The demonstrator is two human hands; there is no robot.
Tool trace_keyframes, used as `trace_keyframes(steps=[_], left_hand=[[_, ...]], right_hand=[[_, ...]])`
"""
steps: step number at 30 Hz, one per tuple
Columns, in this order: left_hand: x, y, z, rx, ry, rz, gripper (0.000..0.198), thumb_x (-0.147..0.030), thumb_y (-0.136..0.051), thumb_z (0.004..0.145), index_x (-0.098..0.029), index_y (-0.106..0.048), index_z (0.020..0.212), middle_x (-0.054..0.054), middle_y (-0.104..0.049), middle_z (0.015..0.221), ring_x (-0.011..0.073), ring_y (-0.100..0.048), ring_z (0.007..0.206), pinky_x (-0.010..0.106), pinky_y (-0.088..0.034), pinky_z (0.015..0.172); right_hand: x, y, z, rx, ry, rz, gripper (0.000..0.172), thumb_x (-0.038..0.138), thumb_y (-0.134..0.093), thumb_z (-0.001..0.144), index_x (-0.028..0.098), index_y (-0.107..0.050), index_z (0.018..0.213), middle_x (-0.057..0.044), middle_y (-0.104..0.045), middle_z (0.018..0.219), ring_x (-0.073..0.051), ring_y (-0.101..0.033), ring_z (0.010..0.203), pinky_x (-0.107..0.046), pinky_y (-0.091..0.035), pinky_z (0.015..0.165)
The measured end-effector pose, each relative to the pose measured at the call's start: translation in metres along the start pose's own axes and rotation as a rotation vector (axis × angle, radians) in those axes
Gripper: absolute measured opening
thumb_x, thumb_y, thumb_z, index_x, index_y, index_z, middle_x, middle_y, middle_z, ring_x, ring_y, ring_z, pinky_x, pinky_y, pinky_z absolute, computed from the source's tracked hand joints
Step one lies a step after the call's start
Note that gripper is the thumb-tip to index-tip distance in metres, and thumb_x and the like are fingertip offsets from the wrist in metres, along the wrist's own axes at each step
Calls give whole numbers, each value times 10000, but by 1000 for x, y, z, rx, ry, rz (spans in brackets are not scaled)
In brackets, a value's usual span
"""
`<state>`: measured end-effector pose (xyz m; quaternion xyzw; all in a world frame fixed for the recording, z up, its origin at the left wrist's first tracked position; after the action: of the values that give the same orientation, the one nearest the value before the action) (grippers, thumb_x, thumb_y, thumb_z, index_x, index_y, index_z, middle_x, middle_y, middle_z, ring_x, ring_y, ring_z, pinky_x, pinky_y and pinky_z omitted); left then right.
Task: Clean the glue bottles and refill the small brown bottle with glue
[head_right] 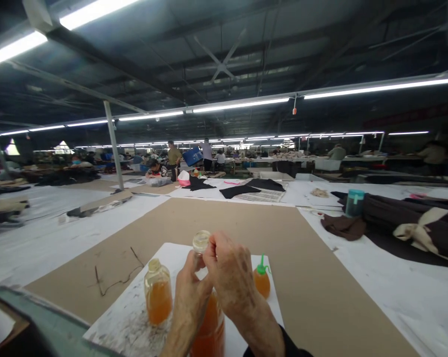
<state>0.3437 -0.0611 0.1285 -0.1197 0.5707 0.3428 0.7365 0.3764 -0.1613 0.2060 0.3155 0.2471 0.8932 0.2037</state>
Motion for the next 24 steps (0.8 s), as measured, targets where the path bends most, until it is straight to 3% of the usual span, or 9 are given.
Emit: trace_keyframes(steps=[7, 16, 19, 24], left_hand=[[-3, -1, -3, 33, 32, 4, 333, -403, -582, 716, -202, -544, 979, 53, -615, 943, 258, -560, 935, 325, -409, 764], [-4, -2, -3, 24, 7, 10, 303, -439, -604, 721, -198, -539, 893, 49, -600, 893, 264, -565, 934, 338, -414, 785], [-5, -1, -2, 31, 26, -1, 315, -448, -601, 730, -194, -545, 910, 57, -613, 907, 266, -571, 940, 349, -417, 801], [-7, 1, -3, 5, 24, 29, 275, -418, -605, 712, -199, -537, 864, 47, -604, 868, 264, -567, 910, 350, -416, 784]], right_hand=[[-20, -13, -7, 108, -228, 581, 144, 243, -460, 778, 193, -519, 657, 48, -508, 563, -104, -452, 525, -210, -341, 496], [-32, -29, -11, 123, -354, 969, 161, 263, -517, 776, 183, -501, 637, 79, -416, 513, -75, -345, 480, -198, -299, 460], [-30, -27, -15, 110, -324, 967, 202, 305, -525, 806, 181, -532, 647, 70, -447, 510, -79, -375, 471, -202, -330, 468], [-29, -9, -23, -126, -216, 669, 162, 309, -542, 829, 195, -644, 775, 20, -618, 675, -108, -505, 557, -209, -412, 552]])
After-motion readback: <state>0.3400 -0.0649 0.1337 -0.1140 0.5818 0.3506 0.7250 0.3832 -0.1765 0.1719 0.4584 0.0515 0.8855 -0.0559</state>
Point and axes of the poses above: each hand's wrist, its own z-axis towards the middle knuckle, its own y-axis out of the back of the hand, x = y × z, the point moved 5 cm from there along z, towards the middle knuckle
